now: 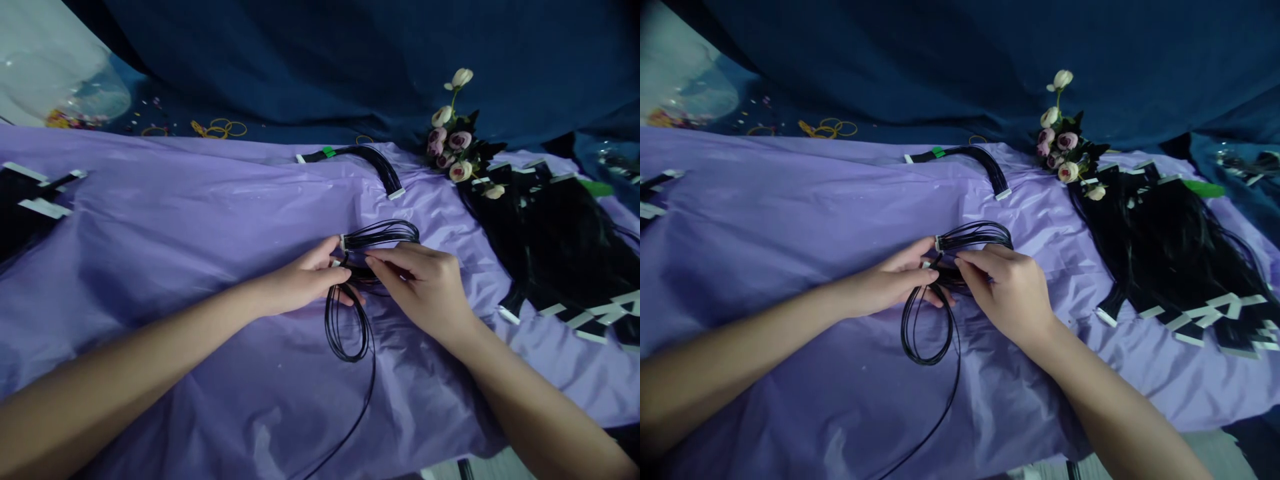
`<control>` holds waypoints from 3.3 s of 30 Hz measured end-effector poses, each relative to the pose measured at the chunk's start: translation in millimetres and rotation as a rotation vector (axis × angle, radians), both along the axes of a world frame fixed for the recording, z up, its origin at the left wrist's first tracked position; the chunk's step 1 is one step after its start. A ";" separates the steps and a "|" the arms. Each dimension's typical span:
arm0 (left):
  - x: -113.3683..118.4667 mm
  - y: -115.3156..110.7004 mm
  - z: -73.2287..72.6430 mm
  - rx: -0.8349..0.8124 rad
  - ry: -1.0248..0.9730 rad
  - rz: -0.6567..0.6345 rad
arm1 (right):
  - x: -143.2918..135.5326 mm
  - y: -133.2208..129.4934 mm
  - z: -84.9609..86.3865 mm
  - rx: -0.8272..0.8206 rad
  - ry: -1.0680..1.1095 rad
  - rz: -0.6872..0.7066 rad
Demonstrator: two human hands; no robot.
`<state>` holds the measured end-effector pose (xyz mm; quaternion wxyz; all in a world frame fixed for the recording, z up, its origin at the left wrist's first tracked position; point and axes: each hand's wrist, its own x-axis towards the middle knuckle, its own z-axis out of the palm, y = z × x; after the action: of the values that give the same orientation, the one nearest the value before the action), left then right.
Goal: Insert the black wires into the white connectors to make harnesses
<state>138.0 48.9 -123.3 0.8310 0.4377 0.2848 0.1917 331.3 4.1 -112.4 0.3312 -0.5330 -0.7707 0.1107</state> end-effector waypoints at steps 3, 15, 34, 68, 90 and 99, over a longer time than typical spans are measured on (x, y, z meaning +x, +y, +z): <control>-0.5 0.0 -1.0 0.015 -0.012 -0.011 | -0.8 -0.4 -1.6 -0.023 -0.033 -0.033; -0.9 -0.3 -0.1 0.012 0.023 -0.017 | -3.9 0.4 -2.1 -0.081 -0.103 -0.101; -0.2 -5.5 -2.6 0.069 0.060 0.017 | -16.6 -5.9 -3.1 0.163 -0.364 -0.164; -4.3 5.7 3.5 -0.225 -0.035 0.148 | 8.3 -10.2 12.6 0.482 -0.357 0.132; -5.5 6.9 3.6 -0.218 -0.047 0.117 | 24.9 21.4 2.3 -0.015 1.000 -0.129; -1.4 3.0 0.1 -0.150 0.001 0.137 | 22.3 4.8 13.7 -0.107 0.914 0.028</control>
<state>136.7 52.0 -123.2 0.8462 0.3538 0.3282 0.2262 353.6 8.9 -98.7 0.6075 -0.4353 -0.5460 0.3787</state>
